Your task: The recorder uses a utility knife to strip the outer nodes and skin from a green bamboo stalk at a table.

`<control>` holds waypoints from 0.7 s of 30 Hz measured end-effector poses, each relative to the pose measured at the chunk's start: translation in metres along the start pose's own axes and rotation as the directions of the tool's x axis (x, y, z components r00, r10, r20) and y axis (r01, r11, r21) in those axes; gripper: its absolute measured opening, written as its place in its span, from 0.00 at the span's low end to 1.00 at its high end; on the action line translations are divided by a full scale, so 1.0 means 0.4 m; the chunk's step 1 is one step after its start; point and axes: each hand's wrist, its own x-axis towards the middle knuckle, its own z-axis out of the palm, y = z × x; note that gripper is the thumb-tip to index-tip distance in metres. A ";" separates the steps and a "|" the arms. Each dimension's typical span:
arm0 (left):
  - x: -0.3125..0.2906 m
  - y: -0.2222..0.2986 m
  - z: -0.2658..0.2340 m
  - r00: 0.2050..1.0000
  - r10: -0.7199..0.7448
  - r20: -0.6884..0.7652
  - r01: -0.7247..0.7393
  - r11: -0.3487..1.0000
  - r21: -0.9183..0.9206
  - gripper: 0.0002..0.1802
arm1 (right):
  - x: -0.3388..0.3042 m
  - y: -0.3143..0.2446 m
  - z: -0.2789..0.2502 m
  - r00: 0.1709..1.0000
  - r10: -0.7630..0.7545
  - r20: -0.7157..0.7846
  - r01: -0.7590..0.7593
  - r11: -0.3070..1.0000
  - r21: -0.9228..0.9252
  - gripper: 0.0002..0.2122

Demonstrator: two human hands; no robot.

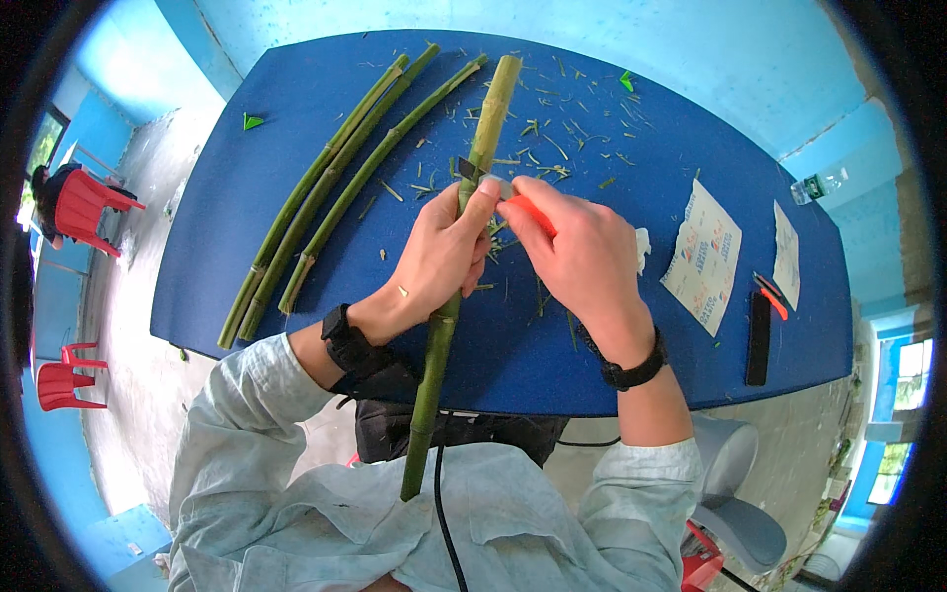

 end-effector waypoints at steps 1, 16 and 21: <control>-0.001 0.004 -0.002 1.000 -0.009 0.003 0.009 1.000 -0.003 0.27 | 0.001 0.000 -0.001 1.000 0.021 0.021 -0.021 1.000 0.006 0.12; -0.005 0.013 0.003 0.995 -0.054 0.079 0.055 0.998 -0.005 0.31 | 0.026 0.006 -0.018 0.989 0.055 -0.138 -0.064 0.996 -0.061 0.14; 0.004 -0.014 -0.012 0.998 0.036 0.056 -0.030 0.995 -0.093 0.25 | 0.016 0.033 -0.005 0.990 0.051 -0.130 -0.035 0.992 0.119 0.17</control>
